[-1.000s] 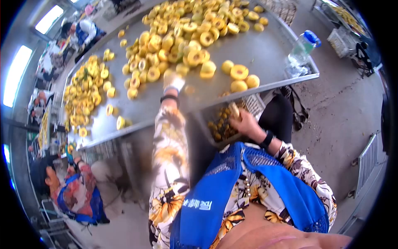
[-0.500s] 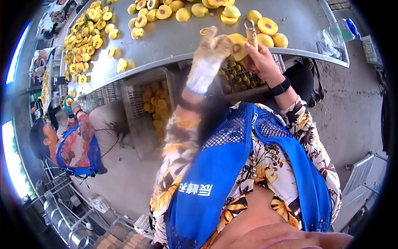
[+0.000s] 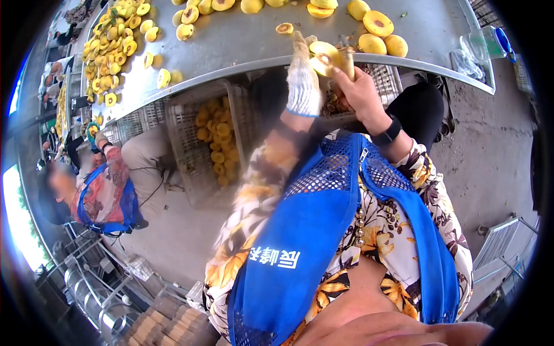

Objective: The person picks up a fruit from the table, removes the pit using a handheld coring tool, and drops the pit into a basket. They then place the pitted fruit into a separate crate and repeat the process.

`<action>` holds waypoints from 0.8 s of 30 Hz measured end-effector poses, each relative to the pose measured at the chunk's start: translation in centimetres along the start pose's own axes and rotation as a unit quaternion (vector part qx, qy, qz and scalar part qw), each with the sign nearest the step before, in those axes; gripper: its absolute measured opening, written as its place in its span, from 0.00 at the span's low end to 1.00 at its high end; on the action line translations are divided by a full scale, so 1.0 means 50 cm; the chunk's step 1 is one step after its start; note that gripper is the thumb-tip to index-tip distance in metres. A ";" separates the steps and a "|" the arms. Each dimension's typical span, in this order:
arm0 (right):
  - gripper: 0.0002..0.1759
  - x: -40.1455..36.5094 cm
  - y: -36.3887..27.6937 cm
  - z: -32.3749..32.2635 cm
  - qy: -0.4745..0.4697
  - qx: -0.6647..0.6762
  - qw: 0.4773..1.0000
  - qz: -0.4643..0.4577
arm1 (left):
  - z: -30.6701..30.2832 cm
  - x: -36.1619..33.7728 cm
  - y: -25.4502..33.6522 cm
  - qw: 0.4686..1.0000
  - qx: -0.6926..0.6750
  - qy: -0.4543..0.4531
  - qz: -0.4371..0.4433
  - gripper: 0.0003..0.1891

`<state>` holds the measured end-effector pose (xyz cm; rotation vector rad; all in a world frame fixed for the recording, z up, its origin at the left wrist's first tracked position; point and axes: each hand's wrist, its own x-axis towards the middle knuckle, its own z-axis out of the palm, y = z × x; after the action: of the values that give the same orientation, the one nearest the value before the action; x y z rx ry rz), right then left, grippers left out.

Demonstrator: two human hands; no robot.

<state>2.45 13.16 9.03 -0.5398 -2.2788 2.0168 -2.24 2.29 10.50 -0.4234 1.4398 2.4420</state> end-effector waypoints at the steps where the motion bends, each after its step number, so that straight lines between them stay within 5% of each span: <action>1: 0.16 0.000 0.004 -0.004 0.012 -0.170 0.981 -0.095 | -0.010 0.013 0.004 0.995 -0.059 0.008 -0.079 0.26; 2: 0.20 -0.005 0.001 -0.018 0.023 -0.212 0.972 -0.102 | -0.021 0.021 0.006 0.996 -0.018 -0.002 -0.089 0.28; 4: 0.22 0.006 -0.021 -0.034 0.016 -0.189 0.968 -0.162 | -0.030 0.002 0.032 0.980 0.160 -0.103 0.055 0.28; 6: 0.22 0.014 -0.015 -0.042 0.004 -0.195 0.954 -0.229 | -0.059 0.012 0.030 0.829 0.445 -0.176 0.291 0.25; 8: 0.22 0.017 -0.025 -0.052 -0.109 -0.195 0.955 -0.195 | -0.082 0.037 0.017 0.801 0.517 -0.216 0.211 0.20; 12: 0.19 0.014 -0.039 -0.053 -0.171 -0.214 0.948 -0.163 | -0.090 0.045 0.000 0.733 0.547 -0.259 0.309 0.19; 14: 0.18 0.014 -0.032 -0.052 -0.161 -0.209 0.946 -0.189 | -0.099 0.068 -0.027 0.776 0.495 -0.281 0.272 0.20; 17: 0.16 0.010 -0.008 -0.047 -0.150 -0.222 0.925 -0.271 | -0.098 0.068 -0.057 0.925 0.286 -0.252 0.001 0.23; 19: 0.13 0.002 -0.020 -0.046 -0.148 -0.308 0.890 -0.302 | -0.040 0.025 -0.004 0.958 0.153 -0.143 -0.197 0.24; 21: 0.10 -0.011 -0.017 -0.041 -0.252 -0.397 0.823 -0.318 | -0.023 0.014 0.018 0.961 0.167 -0.087 -0.201 0.28; 23: 0.10 -0.032 0.014 -0.040 -0.238 -0.274 0.886 -0.290 | -0.028 0.026 0.013 0.977 0.127 -0.039 -0.165 0.29; 24: 0.12 -0.039 0.005 -0.040 -0.161 -0.216 0.937 -0.223 | -0.031 0.040 0.020 0.977 0.106 -0.054 -0.176 0.29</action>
<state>4.84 14.52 9.46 0.3119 -2.7243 1.4788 -4.32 0.63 9.82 -0.4459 1.4221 1.9809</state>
